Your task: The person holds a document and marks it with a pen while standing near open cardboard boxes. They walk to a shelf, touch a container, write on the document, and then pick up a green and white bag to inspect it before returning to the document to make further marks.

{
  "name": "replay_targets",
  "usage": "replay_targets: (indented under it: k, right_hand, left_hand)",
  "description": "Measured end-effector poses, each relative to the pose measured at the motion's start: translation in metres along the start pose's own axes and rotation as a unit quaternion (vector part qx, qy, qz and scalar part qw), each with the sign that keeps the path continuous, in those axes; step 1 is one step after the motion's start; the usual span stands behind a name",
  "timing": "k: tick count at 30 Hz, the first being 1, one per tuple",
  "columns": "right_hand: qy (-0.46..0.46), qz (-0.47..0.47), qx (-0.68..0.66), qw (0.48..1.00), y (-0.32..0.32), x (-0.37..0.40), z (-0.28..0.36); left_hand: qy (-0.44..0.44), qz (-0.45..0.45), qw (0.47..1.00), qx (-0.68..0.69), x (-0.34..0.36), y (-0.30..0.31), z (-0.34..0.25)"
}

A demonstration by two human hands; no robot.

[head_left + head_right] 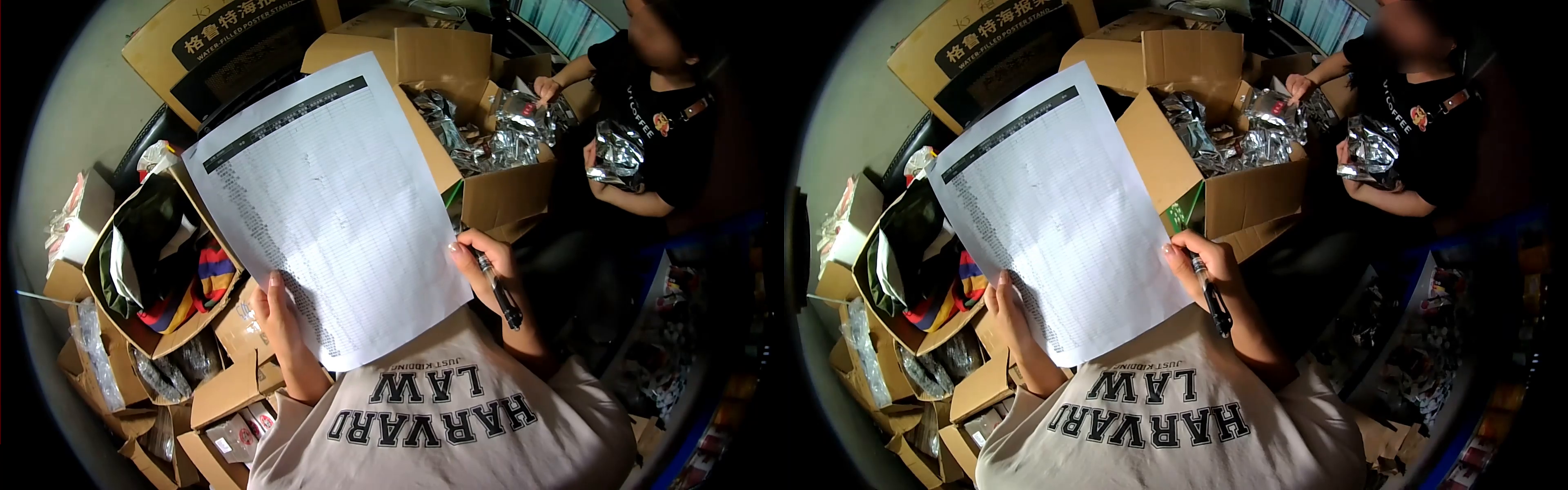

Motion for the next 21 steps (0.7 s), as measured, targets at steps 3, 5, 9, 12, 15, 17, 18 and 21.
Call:
replay_targets:
  k: [3, 5, 9, 12, 15, 17, 18, 21]
  right_hand:
    - [-0.001, -0.002, 0.005, 1.000, 0.001, 0.000, 0.000]
    - [-0.007, 0.001, 0.007, 1.000, 0.000, 0.000, 0.000]
    - [-0.008, 0.010, 0.009, 1.000, -0.004, -0.003, -0.002]
    - [-0.006, 0.014, 0.006, 1.000, -0.007, -0.006, -0.001]
    - [-0.008, 0.014, 0.009, 1.000, -0.008, -0.009, -0.001]
    - [-0.007, 0.012, 0.012, 1.000, -0.008, -0.011, -0.002]
    - [-0.006, 0.011, 0.013, 1.000, -0.008, -0.011, -0.001]
    - [-0.001, 0.008, 0.011, 1.000, -0.010, -0.013, -0.003]
  left_hand:
    - [0.011, 0.022, 1.000, -0.002, -0.002, 0.002, 0.003]
    - [0.009, 0.022, 1.000, 0.004, -0.001, 0.000, 0.002]
    - [0.001, 0.032, 0.999, -0.001, -0.004, 0.004, 0.003]
    - [-0.005, 0.006, 1.000, -0.007, -0.006, 0.003, 0.003]
    - [0.004, 0.013, 1.000, -0.007, -0.010, 0.003, 0.006]
    - [0.007, -0.004, 1.000, -0.010, -0.011, 0.002, 0.007]
    - [0.008, -0.013, 1.000, -0.010, -0.011, 0.002, 0.007]
    - [0.014, -0.001, 1.000, -0.010, -0.013, 0.005, 0.012]
Point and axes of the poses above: each hand's wrist, its own x-axis away from the middle knuckle, its own y-axis out of the back of the hand, z = x × y, the point moved 6 cm from there along -x, towards the middle knuckle, and after that the axes turned 2 degrees about -z, right-handed, at the moved point
